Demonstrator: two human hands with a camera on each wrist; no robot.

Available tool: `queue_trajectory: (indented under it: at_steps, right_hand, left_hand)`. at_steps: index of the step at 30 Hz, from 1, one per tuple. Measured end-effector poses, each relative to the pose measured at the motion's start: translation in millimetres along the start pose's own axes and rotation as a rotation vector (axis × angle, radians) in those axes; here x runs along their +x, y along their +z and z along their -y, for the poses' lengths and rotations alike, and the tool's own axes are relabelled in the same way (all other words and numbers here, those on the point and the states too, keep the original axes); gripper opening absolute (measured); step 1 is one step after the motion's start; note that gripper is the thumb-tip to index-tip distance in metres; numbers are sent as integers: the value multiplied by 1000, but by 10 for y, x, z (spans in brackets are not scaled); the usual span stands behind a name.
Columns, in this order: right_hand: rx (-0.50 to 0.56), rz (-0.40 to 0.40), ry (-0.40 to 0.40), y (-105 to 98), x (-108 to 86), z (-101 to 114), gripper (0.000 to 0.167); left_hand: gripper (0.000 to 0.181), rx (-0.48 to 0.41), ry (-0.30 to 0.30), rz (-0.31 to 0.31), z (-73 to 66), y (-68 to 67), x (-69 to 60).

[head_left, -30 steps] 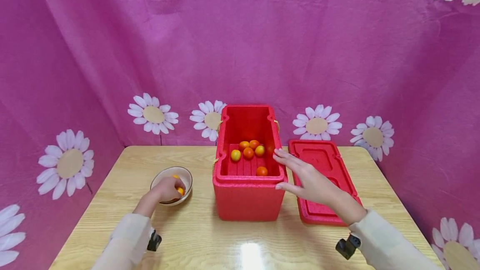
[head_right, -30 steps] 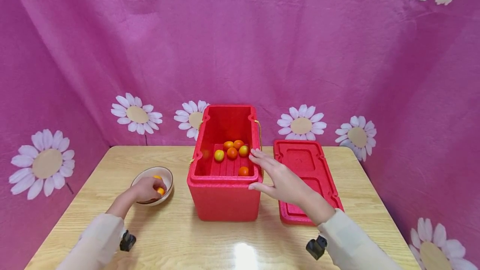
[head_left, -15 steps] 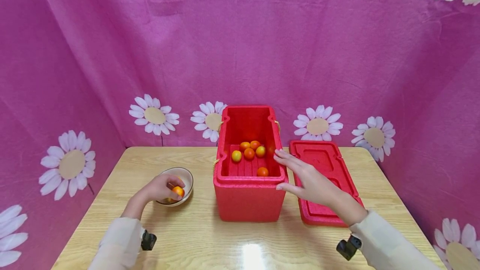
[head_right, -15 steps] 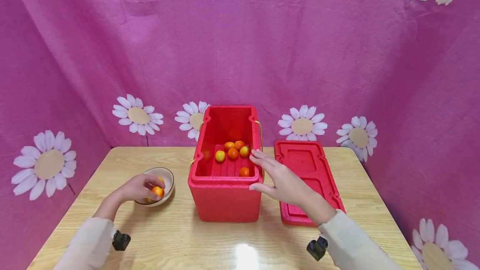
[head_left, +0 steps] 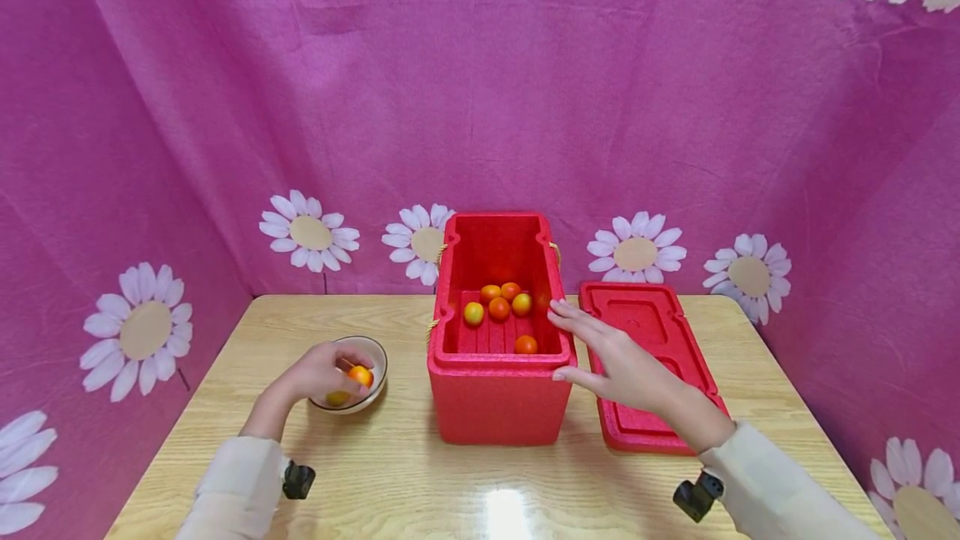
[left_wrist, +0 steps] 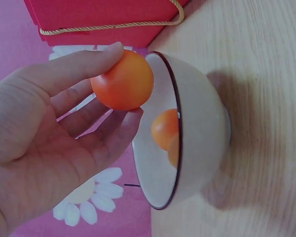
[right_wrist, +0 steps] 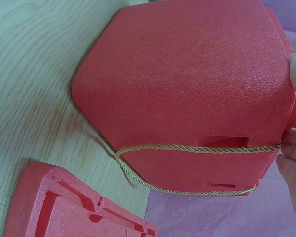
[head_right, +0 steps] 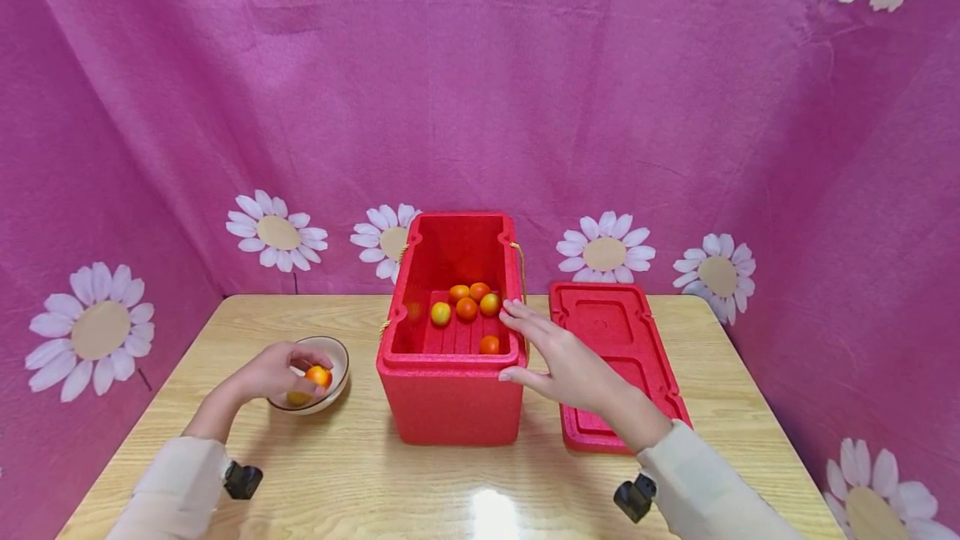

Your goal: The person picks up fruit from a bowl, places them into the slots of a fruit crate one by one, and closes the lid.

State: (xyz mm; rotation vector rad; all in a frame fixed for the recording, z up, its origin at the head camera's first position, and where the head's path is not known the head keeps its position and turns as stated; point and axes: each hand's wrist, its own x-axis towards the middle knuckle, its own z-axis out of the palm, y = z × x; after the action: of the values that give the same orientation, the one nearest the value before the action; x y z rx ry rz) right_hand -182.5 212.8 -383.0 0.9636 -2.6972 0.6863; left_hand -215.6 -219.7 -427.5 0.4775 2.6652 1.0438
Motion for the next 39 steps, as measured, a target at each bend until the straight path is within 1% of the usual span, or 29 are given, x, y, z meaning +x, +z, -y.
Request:
queue_trajectory:
  at_steps: [3, 5, 7, 10, 12, 17, 21, 24, 26, 30, 34, 39]
  right_hand:
    - [3, -1, 2, 1, 0, -1, 78]
    - [3, 0, 3, 2, 2, -2, 78]
    - [3, 0, 5, 1, 4, -2, 78]
    - [3, -1, 4, -3, 7, -3, 78]
    - [5, -3, 3, -3, 9, -5, 78]
    - [3, -8, -3, 5, 5, -11, 77]
    - [2, -15, -12, 8, -2, -10, 77]
    - [6, -16, -15, 11, -6, -14, 77]
    - [7, -12, -16, 11, -2, -14, 77]
    - [6, -12, -16, 12, 4, -17, 77]
    - [2, -26, -25, 12, 3, -19, 77]
    - [3, -30, -27, 16, -1, -18, 77]
  left_hand:
    - [28, 35, 2, -15, -48, -1, 16]
    - [26, 57, 18, -14, -82, -7, 32]
    - [24, 72, 24, -7, -126, -18, 46]
    - [23, 80, 22, 22, -207, -46, 62]
    - [22, 81, 11, 45, -257, -63, 70]
    - [17, 81, -14, 94, -330, -80, 94]
    - [12, 99, -45, 107, -389, -89, 102]
    - [13, 122, -57, 112, -441, -95, 99]
    - [13, 120, -71, 118, -484, -106, 92]
    - [14, 113, -81, 136, -579, -151, 87]
    - [17, 127, -65, 142, -674, -205, 87]
    - [20, 174, -22, 128, -773, -252, 82]
